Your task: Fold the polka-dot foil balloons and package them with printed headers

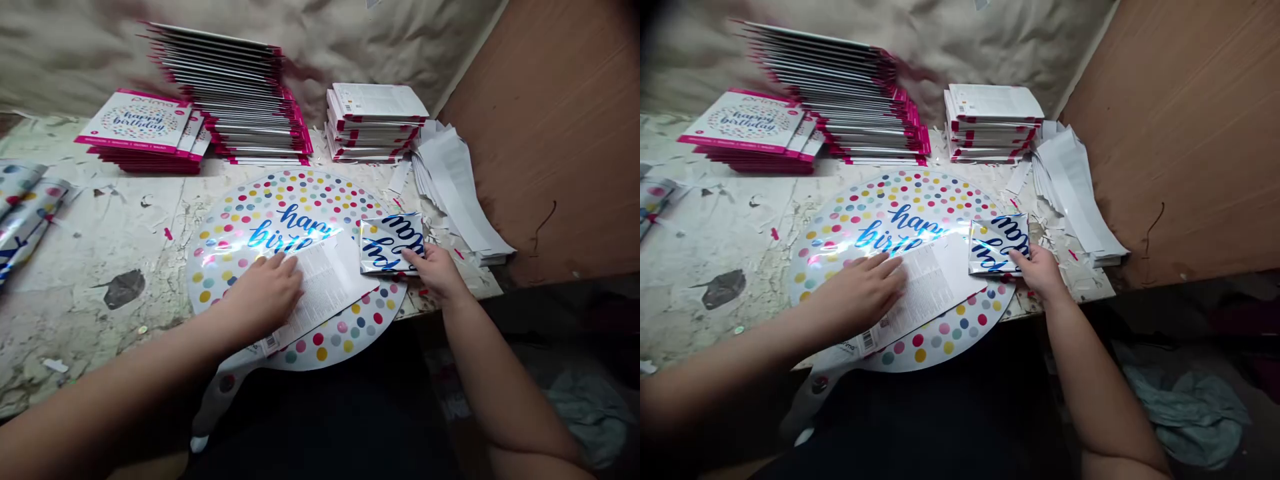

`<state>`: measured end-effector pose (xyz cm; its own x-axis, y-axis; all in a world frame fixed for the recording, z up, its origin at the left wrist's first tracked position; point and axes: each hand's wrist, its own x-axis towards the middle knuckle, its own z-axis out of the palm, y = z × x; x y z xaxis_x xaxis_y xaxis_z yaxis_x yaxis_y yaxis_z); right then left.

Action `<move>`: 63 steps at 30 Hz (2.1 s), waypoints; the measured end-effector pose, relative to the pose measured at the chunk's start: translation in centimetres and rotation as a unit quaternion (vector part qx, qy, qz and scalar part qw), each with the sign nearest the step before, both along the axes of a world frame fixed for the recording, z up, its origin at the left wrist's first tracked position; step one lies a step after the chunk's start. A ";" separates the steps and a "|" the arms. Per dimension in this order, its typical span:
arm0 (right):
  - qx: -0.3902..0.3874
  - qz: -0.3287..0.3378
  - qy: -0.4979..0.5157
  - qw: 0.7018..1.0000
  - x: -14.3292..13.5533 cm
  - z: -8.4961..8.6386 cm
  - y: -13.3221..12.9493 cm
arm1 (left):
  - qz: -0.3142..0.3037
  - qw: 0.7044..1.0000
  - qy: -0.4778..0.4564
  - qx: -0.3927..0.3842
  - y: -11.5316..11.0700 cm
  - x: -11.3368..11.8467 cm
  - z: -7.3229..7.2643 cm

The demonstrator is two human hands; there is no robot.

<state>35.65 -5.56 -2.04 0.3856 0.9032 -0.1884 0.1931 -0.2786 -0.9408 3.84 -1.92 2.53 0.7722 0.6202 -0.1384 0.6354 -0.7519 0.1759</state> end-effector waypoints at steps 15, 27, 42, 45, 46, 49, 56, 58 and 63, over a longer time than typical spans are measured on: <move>0.015 0.089 -0.017 0.996 -1.5 0.7 -0.6 | -0.210 0.962 -0.149 0.088 4.9 7.4 -2.2; -0.088 0.249 0.023 0.964 1.0 4.4 0.2 | -0.273 0.941 -0.148 0.135 3.6 7.4 -0.9; -0.019 0.186 0.024 0.982 -1.3 1.6 1.7 | -0.287 0.941 -0.180 0.023 4.3 7.4 -1.6; -0.038 0.163 0.034 0.985 -0.9 0.7 1.9 | -0.300 0.938 -0.174 -0.017 4.4 7.4 -1.7; -0.040 0.157 0.036 0.986 -0.7 0.4 2.0 | -0.299 0.939 -0.168 -0.026 4.5 7.4 -1.7; -0.036 0.141 0.033 0.989 -0.3 -0.6 2.7 | -0.286 0.945 -0.151 -0.044 4.6 7.3 -2.1; -0.037 0.104 0.029 0.993 -0.1 -0.9 3.2 | -0.262 0.957 -0.120 -0.036 4.5 7.5 -2.7; -0.049 0.101 0.042 0.993 0.0 -0.8 3.3 | -0.255 0.960 -0.111 -0.034 4.5 7.6 -2.7; -0.068 0.100 0.073 0.990 0.3 -0.7 3.6 | -0.277 0.952 -0.120 -0.050 4.6 7.5 -2.8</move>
